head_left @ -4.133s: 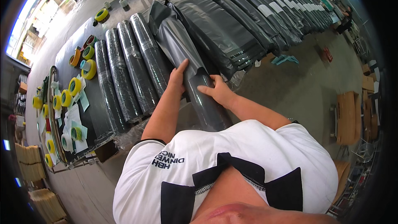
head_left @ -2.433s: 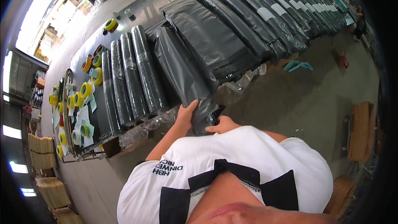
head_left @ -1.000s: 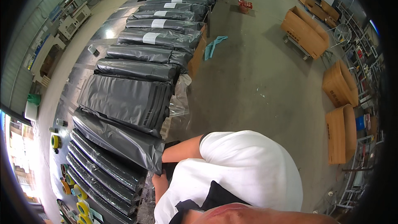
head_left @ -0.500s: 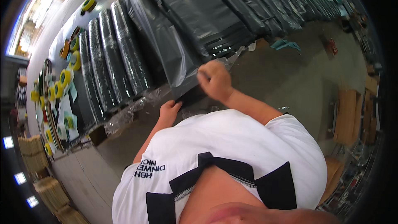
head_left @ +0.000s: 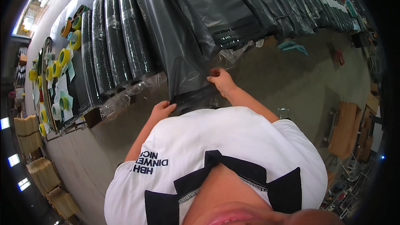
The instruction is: The person slides long cylindrical objects into black plastic sleeves, folds the end of the sleeve, and secures it with tape while working at a large metal table.
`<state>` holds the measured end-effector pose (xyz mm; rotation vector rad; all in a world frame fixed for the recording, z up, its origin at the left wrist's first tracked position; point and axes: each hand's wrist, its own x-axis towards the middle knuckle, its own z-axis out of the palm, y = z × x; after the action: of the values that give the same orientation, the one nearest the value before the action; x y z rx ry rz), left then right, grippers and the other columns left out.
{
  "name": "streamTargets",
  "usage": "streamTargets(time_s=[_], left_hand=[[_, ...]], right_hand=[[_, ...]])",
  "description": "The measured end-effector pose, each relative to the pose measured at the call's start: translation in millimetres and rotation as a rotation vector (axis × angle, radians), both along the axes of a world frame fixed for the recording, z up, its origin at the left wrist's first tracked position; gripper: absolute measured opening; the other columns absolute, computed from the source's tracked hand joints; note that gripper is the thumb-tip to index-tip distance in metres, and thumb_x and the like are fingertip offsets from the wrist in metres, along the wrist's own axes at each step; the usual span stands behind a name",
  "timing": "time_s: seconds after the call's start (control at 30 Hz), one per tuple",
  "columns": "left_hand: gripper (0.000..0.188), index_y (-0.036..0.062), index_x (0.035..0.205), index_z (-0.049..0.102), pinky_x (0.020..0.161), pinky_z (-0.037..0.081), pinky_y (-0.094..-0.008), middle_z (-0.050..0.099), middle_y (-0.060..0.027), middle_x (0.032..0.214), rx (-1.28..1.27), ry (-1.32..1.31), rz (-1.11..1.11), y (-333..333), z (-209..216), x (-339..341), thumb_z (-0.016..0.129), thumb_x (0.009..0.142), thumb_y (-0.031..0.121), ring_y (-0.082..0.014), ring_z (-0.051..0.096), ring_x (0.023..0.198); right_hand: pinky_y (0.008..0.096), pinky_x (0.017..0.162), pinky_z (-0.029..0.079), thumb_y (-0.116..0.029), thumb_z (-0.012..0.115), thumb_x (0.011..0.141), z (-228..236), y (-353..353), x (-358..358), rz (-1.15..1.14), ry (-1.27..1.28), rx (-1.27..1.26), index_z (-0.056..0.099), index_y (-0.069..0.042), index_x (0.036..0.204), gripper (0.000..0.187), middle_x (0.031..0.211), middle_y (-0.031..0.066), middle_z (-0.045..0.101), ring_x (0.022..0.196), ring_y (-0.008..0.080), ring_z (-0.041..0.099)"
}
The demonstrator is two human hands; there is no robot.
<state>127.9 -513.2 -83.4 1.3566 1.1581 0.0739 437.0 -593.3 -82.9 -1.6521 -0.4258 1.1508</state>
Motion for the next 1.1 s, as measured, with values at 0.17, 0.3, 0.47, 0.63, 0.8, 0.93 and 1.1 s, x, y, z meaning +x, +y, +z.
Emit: streamTargets(time_s=[0.17, 0.3, 0.47, 0.63, 0.8, 0.93, 1.1], left_hand=[[0.066, 0.0181, 0.136, 0.053, 0.098, 0.033, -0.0427, 0.052, -0.0013, 0.133, -0.195, -0.169, 0.28, 45.8, 62.4, 50.6, 0.055, 0.088, 0.063, -0.0174, 0.047, 0.12], [0.036, 0.01, 0.092, 0.066, 0.06, 0.037, -0.0245, 0.057, 0.0022, 0.076, 0.018, -0.094, 0.386, 81.5, 32.8, 93.6, 0.058, 0.095, 0.045, -0.009, 0.05, 0.065], [0.033, 0.0028, 0.097, 0.066, 0.068, 0.045, -0.0271, 0.062, -0.0017, 0.084, 0.021, -0.358, 0.587, 82.0, 12.6, 95.0, 0.059, 0.097, 0.035, -0.0124, 0.056, 0.074], [0.053, 0.0, 0.116, 0.062, 0.093, 0.045, -0.0347, 0.064, -0.008, 0.115, -0.23, -0.408, 0.683, 80.1, -11.6, 79.3, 0.062, 0.092, 0.047, -0.02, 0.06, 0.102], [0.033, 0.0021, 0.107, 0.066, 0.065, 0.043, -0.024, 0.067, -0.0015, 0.091, -0.145, -0.125, 0.155, 39.1, 16.9, 38.1, 0.066, 0.092, 0.032, -0.0088, 0.059, 0.077], [0.024, 0.0012, 0.094, 0.069, 0.058, 0.039, -0.0215, 0.064, 0.0015, 0.079, -0.263, -0.17, 0.28, -1.8, 39.8, 25.5, 0.069, 0.09, 0.025, -0.0066, 0.052, 0.065], [0.018, -0.0024, 0.096, 0.069, 0.067, 0.047, -0.022, 0.068, -0.0007, 0.084, -0.152, -0.185, 0.225, -39.8, 56.7, 26.7, 0.066, 0.092, 0.015, -0.0052, 0.056, 0.075]], right_hand=[[0.0367, 0.1, 0.041, -0.033, 0.072, 0.085, 28.1, 17.6, 3.6, 0.125, 0.244, -0.056, 0.047, 0.008, 0.133, 0.068, 0.129, 0.0197, 0.056, 0.121, 0.0265, 0.051], [0.032, 0.087, 0.045, -0.03, 0.069, 0.089, 8.0, 37.9, 6.1, 0.239, 0.095, -0.106, 0.059, 0.007, 0.117, 0.048, 0.11, 0.0151, 0.064, 0.102, 0.0201, 0.057], [0.0285, 0.067, 0.047, -0.023, 0.068, 0.091, 14.8, 37.8, 10.6, 0.161, 0.037, 0.043, 0.068, 0.002, 0.092, 0.025, 0.081, 0.0061, 0.066, 0.075, 0.0124, 0.058], [0.0271, 0.069, 0.048, -0.022, 0.069, 0.09, 17.4, 38.5, 13.6, 0.167, 0.192, 0.131, 0.069, 0.004, 0.097, 0.027, 0.084, 0.0047, 0.067, 0.077, 0.0111, 0.059], [0.027, 0.079, 0.049, -0.015, 0.072, 0.085, 55.8, 3.7, 22.1, 0.467, -0.257, -0.046, 0.058, 0.001, 0.121, 0.042, 0.094, 0.0037, 0.068, 0.087, 0.0123, 0.062], [0.0365, 0.084, 0.05, -0.007, 0.071, 0.076, 92.4, -4.4, -2.2, 0.418, -1.236, 0.568, 0.067, -0.009, 0.111, 0.035, 0.105, 0.0071, 0.067, 0.096, 0.0305, 0.062], [0.0365, 0.08, 0.052, -0.009, 0.073, 0.076, 78.2, 33.5, -46.3, 0.856, -1.132, 0.884, 0.07, -0.009, 0.098, 0.022, 0.102, 0.0065, 0.067, 0.093, 0.0276, 0.063]])
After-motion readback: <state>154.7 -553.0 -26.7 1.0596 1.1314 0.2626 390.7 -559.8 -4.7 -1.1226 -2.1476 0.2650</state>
